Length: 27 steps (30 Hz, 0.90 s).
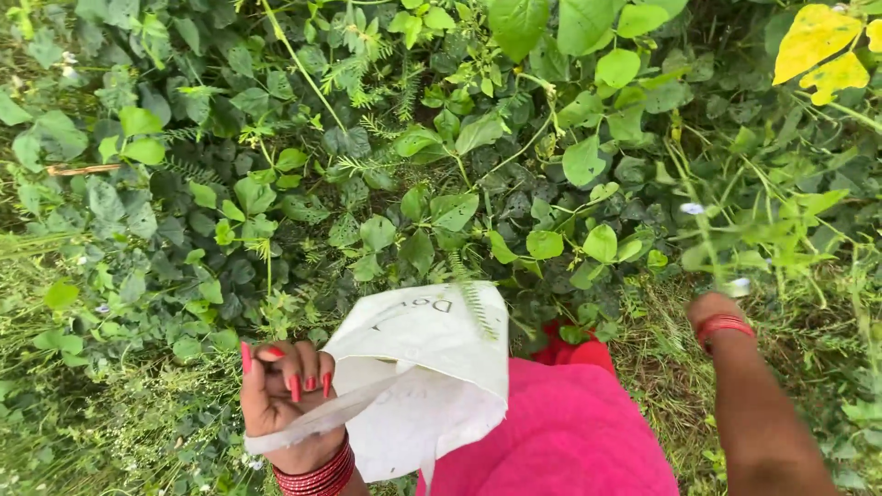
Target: Picking long green beans from plants and placing them in a white bag.
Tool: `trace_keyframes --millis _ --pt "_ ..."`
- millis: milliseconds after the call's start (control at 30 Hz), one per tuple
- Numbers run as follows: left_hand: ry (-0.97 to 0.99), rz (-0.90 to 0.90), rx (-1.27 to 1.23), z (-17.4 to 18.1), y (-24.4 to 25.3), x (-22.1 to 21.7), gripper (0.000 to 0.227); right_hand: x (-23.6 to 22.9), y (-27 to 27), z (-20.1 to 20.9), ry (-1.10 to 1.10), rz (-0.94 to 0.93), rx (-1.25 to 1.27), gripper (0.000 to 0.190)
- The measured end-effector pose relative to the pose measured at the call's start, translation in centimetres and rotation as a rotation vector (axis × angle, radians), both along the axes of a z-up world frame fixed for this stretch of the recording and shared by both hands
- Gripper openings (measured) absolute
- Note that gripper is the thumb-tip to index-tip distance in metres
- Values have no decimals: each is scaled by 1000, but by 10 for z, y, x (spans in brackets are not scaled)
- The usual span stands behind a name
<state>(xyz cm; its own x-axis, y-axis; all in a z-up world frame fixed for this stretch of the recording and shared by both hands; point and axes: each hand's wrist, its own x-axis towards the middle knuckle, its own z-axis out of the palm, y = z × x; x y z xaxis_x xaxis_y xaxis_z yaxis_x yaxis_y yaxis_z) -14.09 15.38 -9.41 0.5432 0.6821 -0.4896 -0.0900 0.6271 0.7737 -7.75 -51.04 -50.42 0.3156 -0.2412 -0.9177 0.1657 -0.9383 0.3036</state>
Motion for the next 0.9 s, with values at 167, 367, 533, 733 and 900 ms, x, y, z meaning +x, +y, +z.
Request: trace_keyframes --millis 167,367,533,733,900 --pt "45 24 33 -1 -11 3 26 30 131 63 -444 -481 85 43" --pt "22 -33 92 -5 -27 5 31 129 347 178 -761 -685 942 50" --pt "4 -59 127 -1 -33 8 35 63 298 39 70 166 243 47" --pt "-6 -89 163 -12 -25 -3 39 -40 144 -15 88 80 148 48" --pt "-24 -111 136 -14 -35 5 34 -46 122 25 129 58 100 47"
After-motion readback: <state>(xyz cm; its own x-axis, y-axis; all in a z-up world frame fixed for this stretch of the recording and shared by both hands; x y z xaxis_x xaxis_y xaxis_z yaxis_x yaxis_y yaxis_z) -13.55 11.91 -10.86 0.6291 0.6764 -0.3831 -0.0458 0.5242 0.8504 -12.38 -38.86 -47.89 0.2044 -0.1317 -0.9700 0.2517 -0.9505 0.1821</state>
